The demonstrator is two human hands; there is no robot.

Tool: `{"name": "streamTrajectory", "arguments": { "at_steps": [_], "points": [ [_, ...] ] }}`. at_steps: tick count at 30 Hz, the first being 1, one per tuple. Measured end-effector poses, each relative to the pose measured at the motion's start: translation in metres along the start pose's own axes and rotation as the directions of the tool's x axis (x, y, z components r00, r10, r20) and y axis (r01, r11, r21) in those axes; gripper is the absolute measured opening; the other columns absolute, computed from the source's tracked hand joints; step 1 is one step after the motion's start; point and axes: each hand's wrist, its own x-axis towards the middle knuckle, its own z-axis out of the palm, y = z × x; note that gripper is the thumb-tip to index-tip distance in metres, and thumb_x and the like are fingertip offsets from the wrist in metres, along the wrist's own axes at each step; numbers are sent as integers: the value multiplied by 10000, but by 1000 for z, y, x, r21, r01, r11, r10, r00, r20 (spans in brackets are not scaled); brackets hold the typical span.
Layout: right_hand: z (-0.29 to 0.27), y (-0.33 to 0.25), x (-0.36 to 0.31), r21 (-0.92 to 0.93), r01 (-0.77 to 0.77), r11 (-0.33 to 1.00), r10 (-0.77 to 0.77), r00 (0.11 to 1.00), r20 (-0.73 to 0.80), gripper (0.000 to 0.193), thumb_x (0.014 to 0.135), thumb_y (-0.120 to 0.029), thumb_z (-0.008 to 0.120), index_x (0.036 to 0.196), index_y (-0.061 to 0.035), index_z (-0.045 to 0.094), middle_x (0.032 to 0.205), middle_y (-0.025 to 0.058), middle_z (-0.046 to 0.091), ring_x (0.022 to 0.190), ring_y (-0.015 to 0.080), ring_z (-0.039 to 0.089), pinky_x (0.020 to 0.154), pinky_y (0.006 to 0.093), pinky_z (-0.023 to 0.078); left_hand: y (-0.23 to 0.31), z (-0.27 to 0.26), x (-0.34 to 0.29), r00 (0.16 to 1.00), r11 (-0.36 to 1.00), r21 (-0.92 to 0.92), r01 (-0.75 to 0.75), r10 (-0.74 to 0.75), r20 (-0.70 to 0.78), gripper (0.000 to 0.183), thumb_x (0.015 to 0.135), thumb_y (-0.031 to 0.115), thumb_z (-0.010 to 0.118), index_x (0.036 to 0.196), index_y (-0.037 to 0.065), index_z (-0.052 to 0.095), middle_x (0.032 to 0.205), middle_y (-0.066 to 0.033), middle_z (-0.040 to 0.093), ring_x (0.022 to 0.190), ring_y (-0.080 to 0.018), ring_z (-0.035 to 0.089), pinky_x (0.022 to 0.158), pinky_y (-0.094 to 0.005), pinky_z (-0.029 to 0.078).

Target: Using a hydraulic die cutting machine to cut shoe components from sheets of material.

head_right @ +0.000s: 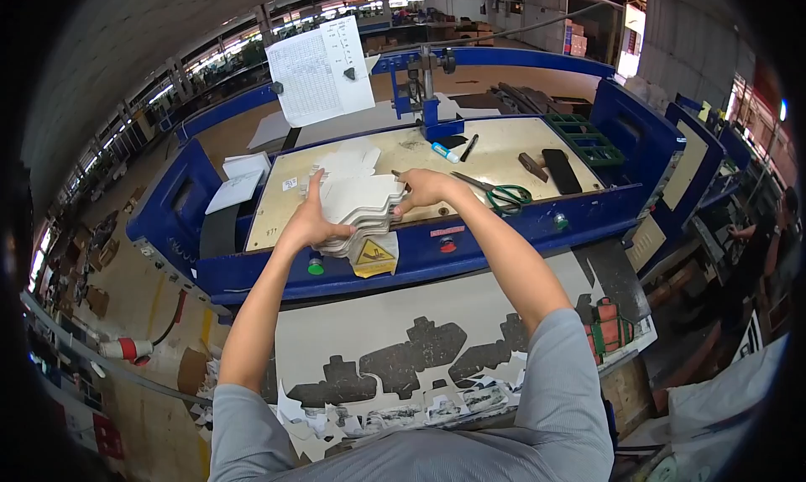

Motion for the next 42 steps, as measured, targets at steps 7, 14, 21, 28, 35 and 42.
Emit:
{"name": "streamTrajectory", "arguments": {
  "at_steps": [7,14,21,28,35,42],
  "points": [
    [-4,3,17,-48,105,993,-107,994,-37,399,671,-289,818,869,26,675,796,154,682,751,268,649,682,350,483,17,2,-9,994,974,200,108,-99,-54,1193,540,176,848,1467,135,100,1138,-310,566,1043,-435,587,911,-441,487],
    [-5,-9,21,-109,64,992,-69,997,-42,382,609,-273,821,786,29,670,744,175,669,701,282,646,637,372,484,26,9,-32,980,962,266,67,-13,-200,1129,571,135,816,1468,191,131,1219,-320,501,968,-441,620,792,-471,541],
    [-6,-3,18,-126,49,991,-50,999,-8,407,623,-256,805,866,40,670,799,195,666,762,303,642,693,369,492,25,9,-30,983,963,267,41,9,-184,1057,627,309,837,1457,172,197,1270,-310,485,1045,-439,596,831,-460,530],
    [43,9,12,646,158,747,131,917,-376,634,970,-507,408,1379,-23,386,1272,154,547,1158,250,531,933,366,428,-132,-27,71,875,883,-468,23,-244,-418,559,913,469,541,1208,-6,557,1103,-178,634,1041,-263,598,902,-363,449],
    [87,8,70,903,430,-14,477,796,-372,904,885,-720,286,1290,68,462,1249,241,543,1149,289,527,1009,369,379,-181,40,141,932,541,-841,-19,-293,-211,754,936,642,291,1235,5,562,1121,-120,625,1092,-202,548,988,-331,362],
    [80,-4,75,941,339,-3,293,900,-323,757,926,-626,312,1161,50,559,1122,237,623,1012,277,618,915,357,476,-186,35,146,927,384,-921,74,-366,-79,651,928,646,325,1003,56,589,978,-90,623,947,-178,561,902,-298,391]
  ]
}}
